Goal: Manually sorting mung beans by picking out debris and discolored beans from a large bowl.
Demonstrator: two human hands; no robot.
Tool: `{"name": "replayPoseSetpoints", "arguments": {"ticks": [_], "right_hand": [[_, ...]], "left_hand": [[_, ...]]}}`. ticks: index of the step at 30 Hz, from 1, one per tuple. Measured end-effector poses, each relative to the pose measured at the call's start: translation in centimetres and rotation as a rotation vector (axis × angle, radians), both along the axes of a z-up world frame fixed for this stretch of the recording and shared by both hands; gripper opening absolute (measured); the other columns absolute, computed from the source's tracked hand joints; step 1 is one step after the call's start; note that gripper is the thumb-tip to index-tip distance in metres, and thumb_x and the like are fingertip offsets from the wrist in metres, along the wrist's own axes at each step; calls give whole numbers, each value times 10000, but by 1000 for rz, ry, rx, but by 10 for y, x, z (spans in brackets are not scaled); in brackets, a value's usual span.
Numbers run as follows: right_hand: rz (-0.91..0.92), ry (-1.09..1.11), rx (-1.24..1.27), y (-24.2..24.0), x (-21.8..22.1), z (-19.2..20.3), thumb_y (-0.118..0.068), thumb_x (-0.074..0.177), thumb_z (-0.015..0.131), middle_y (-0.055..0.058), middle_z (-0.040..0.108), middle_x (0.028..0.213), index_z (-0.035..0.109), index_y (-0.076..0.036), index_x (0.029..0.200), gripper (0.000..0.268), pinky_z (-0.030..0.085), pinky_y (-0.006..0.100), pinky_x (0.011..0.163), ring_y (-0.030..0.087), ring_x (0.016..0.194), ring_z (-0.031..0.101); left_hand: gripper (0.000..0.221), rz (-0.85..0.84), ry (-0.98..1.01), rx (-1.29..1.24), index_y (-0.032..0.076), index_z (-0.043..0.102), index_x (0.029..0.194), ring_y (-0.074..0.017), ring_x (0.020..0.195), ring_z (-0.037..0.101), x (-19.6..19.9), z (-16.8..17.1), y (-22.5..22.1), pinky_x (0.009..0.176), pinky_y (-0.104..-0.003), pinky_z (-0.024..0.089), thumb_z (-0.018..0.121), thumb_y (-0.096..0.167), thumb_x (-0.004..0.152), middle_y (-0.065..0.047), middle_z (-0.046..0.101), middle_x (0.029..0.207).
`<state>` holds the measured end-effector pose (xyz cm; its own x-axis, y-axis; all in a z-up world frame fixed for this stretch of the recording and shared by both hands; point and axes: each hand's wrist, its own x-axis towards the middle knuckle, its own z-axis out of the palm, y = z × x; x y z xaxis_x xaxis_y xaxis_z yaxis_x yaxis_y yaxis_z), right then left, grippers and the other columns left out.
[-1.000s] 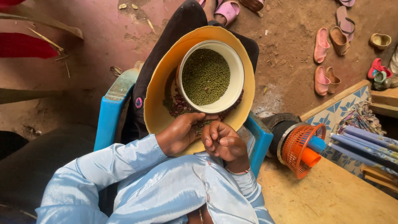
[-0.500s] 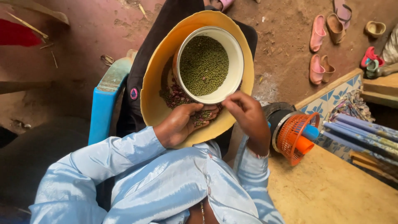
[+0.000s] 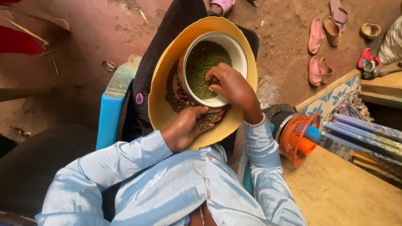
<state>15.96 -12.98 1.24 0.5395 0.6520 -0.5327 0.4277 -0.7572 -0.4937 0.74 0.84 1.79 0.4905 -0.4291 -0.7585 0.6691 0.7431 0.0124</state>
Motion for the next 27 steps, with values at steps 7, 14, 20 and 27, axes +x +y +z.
{"name": "replayPoseSetpoints", "arguments": {"ticks": [7,14,20,27], "right_hand": [[-26,-61,-30,-3,-2,-14,-114,923,807,72,629,979,681,-145,1051,182,581,490,860,332,950,715],[-631,782,812,-28,-7,-20,-87,972,723,146,643,1011,637,5,1174,238,630,349,814,197,889,694],[-733,1234,1298,-59,-9,-33,-412,1062,532,250,561,1534,474,-10,1505,602,449,511,1244,363,1432,567],[-911,1181,1416,-83,-30,-11,-447,1108,431,239,487,1628,378,-31,1631,671,392,522,1295,406,1547,442]], "left_hand": [[438,-24,-31,10,-100,661,1342,-271,1218,723,-3,-7,0,993,-366,596,475,187,1068,-230,645,1385],[435,-1,-20,4,-148,635,1326,-288,1191,733,-1,-2,0,965,-368,609,492,166,1060,-264,633,1369],[432,13,23,14,-171,575,1330,-355,1242,707,2,3,-1,994,-425,602,505,150,1048,-295,572,1421],[454,99,116,27,-169,475,1361,-451,1232,674,5,0,-1,995,-550,612,538,125,1021,-306,441,1439]]}}
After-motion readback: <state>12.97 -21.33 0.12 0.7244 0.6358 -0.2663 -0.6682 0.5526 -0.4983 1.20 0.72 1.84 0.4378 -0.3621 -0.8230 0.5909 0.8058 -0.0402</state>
